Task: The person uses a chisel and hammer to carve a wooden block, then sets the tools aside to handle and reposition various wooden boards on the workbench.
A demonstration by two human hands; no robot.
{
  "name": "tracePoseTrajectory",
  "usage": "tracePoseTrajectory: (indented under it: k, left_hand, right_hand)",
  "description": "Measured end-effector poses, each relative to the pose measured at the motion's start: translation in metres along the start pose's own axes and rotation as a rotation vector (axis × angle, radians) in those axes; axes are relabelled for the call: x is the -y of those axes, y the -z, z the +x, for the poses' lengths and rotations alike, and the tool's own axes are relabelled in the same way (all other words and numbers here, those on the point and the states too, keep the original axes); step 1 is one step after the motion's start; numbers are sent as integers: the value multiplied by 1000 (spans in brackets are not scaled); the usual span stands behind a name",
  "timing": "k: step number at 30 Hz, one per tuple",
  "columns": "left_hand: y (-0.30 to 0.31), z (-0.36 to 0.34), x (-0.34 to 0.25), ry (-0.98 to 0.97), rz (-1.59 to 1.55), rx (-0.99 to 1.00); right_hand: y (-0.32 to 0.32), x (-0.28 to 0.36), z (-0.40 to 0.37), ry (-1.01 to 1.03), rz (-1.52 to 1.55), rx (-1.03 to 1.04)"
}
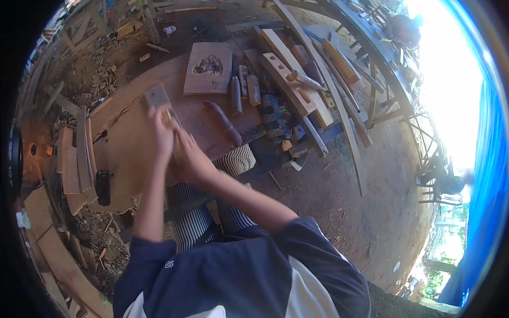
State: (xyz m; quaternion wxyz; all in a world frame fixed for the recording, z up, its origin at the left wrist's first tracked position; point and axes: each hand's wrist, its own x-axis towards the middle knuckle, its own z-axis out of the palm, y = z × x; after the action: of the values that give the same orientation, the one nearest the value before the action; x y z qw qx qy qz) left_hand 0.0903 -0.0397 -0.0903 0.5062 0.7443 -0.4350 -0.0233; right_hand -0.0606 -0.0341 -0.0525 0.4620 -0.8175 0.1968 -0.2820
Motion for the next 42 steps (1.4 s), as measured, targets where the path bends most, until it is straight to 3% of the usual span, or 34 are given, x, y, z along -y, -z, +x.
tracePoseTrajectory:
  k: [2, 3, 4, 8, 11, 14, 16, 19, 22, 29, 32, 36, 39, 40, 42]
  left_hand:
    - [25, -69, -56, 148, -92, 111]
    - [31, -96, -63, 70, 7, 156]
    - [35, -117, -78, 126, -76, 172]
    - [36, -127, -82, 168, -34, 129]
    - [17, -62, -30, 65, 62, 48]
    - [3, 52, 27, 17, 54, 81]
    - [-18, 122, 90, 35, -115, 94]
    - [-13, 137, 78, 115, -5, -14]
    - [-6, 94, 69, 81, -54, 101]
    - [28, -112, -67, 162, -120, 210]
    - [30, -133, -77, 178, -67, 201]
    - [17, -63, -38, 92, -38, 116]
    - [4, 54, 27, 2, 15, 127]
    - [0, 95, 43, 50, -109, 165]
    - [-25, 153, 112, 34, -192, 133]
  right_hand:
    - [0, 6, -72, 12, -18, 42]
    - [0, 13, -104, -20, -17, 56]
    - [0, 19, -126, -52, -15, 72]
    - [0, 19, -135, -66, -43, 99]
    - [-4, -5, -59, 60, -90, 66]
    - [-15, -34, 48, 45, -188, 40]
    - [-18, -44, 108, 46, -182, 8]
    - [-26, -53, 134, 13, -123, 10]
    - [-18, -40, 85, 70, -141, 24]
    - [-3, 15, -118, -45, 45, 66]
    - [1, 21, -132, -99, -53, 103]
    - [-2, 1, -57, -1, -99, 79]
    - [-15, -27, 48, 10, -153, 48]
    - [-19, -35, 84, 55, -171, -27]
    - [-19, -36, 136, -72, -194, 29]
